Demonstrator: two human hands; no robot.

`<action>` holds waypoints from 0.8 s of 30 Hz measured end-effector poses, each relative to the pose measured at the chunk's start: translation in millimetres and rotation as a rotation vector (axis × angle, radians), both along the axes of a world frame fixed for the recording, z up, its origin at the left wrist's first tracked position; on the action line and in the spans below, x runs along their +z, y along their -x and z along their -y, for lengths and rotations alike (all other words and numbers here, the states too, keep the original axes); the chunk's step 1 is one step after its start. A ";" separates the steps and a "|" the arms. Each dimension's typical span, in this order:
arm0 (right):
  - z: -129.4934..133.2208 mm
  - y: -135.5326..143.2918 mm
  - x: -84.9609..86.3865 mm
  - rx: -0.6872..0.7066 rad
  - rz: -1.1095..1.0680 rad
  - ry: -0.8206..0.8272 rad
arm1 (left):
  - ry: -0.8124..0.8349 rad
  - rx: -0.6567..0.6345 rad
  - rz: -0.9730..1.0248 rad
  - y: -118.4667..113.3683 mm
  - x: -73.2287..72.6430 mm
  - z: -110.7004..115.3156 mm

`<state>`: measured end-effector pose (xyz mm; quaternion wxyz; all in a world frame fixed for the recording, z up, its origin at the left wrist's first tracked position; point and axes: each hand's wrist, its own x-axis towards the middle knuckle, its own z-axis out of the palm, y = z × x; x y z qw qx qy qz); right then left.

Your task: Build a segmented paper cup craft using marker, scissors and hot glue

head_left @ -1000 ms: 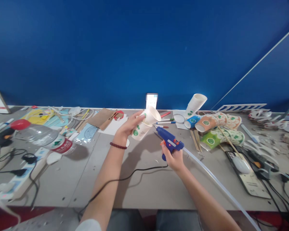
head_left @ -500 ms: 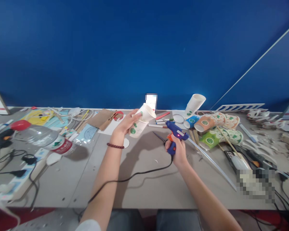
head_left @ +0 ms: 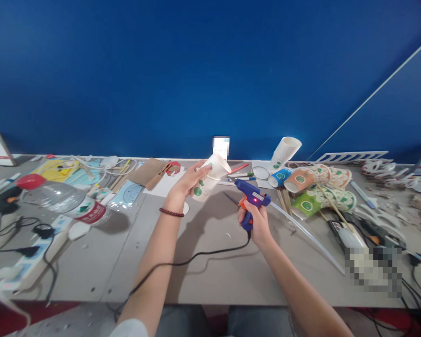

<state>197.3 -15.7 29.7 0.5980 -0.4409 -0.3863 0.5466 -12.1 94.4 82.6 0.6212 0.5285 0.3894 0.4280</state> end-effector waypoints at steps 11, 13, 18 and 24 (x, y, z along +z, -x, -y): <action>1.3 -2.3 -8.5 0.020 0.186 0.027 | 0.016 -0.015 0.026 -3.7 0.6 0.5; 1.9 -1.8 -7.6 0.013 0.212 0.035 | 0.030 -0.004 0.021 -4.4 0.6 0.7; 3.3 -0.3 -3.4 0.005 0.233 0.029 | 0.033 -0.009 0.002 -3.6 0.0 0.1; 3.5 0.0 -2.1 0.013 0.229 0.014 | 0.022 -0.025 0.001 -2.0 -1.1 -0.2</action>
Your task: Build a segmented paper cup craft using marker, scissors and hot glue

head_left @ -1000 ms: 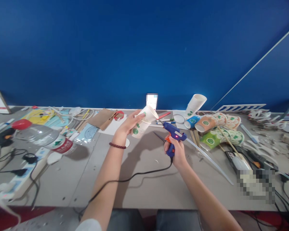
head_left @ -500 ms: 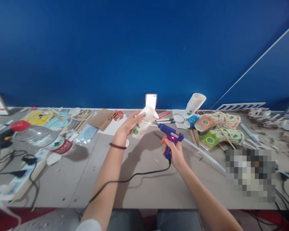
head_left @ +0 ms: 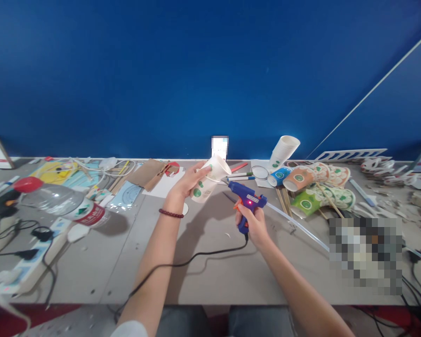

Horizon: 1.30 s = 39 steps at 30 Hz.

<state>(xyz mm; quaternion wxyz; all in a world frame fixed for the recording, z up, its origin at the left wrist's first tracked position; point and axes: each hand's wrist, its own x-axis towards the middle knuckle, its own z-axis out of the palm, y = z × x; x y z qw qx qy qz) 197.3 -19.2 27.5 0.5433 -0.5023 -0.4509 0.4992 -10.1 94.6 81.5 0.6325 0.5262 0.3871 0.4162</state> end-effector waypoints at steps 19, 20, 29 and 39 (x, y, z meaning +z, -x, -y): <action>3.2 3.3 8.2 -0.016 0.011 -0.049 | 0.001 -0.047 0.057 -2.5 1.7 2.1; 3.0 3.2 7.7 -0.026 0.000 -0.051 | 0.005 -0.045 0.050 -2.2 1.6 1.7; 0.2 0.4 -0.5 -0.050 -0.213 -0.083 | 0.032 0.129 -0.057 0.1 2.5 -1.4; 5.8 -2.5 3.4 0.123 0.091 0.245 | -0.032 0.527 0.095 6.0 5.0 -9.3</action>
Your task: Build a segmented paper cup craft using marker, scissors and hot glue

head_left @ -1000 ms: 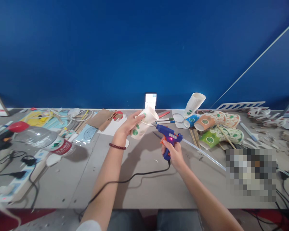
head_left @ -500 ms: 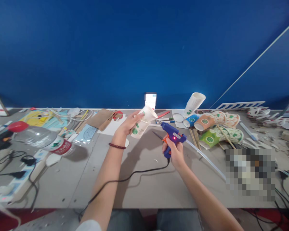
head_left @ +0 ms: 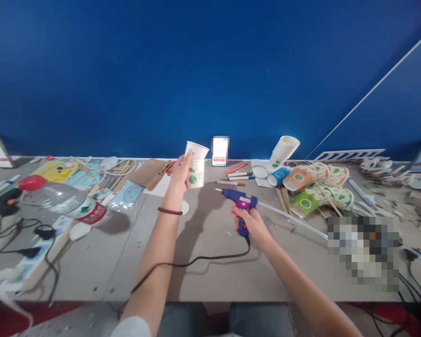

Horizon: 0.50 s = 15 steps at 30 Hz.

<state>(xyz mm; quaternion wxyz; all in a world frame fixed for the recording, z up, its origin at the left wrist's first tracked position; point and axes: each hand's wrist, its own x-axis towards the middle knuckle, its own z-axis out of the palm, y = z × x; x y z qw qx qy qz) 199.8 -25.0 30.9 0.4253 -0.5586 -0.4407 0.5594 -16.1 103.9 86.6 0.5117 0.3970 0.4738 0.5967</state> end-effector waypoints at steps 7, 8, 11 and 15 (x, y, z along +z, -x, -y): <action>26.4 -3.3 -18.9 0.140 0.335 0.118 | -0.005 -0.180 0.049 3.8 14.1 6.1; 30.6 -3.3 -19.9 0.171 0.387 0.144 | -0.006 -0.204 0.063 3.0 16.0 8.0; 40.2 -1.3 -15.8 0.250 0.573 0.119 | -0.001 -0.264 0.088 0.8 20.6 13.2; 43.9 7.3 -0.8 0.417 0.883 0.020 | -0.008 -0.339 0.066 -0.3 23.8 19.1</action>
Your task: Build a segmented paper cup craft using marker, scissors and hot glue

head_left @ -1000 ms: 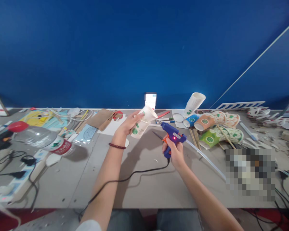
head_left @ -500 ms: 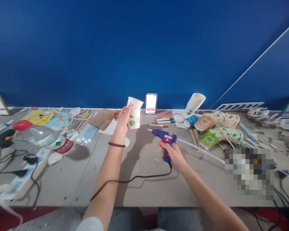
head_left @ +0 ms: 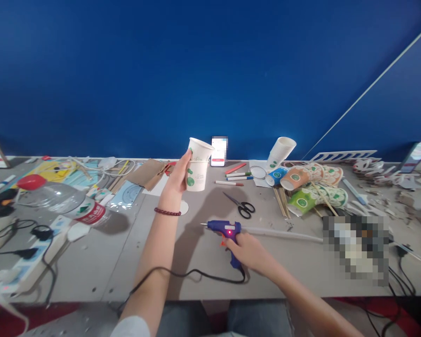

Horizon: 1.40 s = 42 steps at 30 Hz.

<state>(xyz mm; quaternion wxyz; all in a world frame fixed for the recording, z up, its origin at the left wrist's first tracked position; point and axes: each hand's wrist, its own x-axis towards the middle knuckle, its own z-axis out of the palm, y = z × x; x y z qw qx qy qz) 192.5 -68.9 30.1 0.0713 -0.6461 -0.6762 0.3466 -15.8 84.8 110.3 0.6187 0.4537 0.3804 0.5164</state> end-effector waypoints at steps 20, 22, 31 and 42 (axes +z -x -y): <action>-11.4 31.9 27.1 0.344 0.447 0.021 | -0.218 -0.246 -0.004 2.0 -3.1 7.9; -13.1 32.2 31.0 0.360 0.450 0.029 | -0.218 -0.259 -0.005 1.9 -5.0 6.9; -56.3 -28.2 102.9 0.237 -0.010 -0.217 | -0.217 -0.251 -0.170 4.1 -2.5 6.3; -96.3 -16.9 111.6 0.353 -0.315 -0.563 | -0.182 -0.333 -0.287 -3.1 6.6 12.5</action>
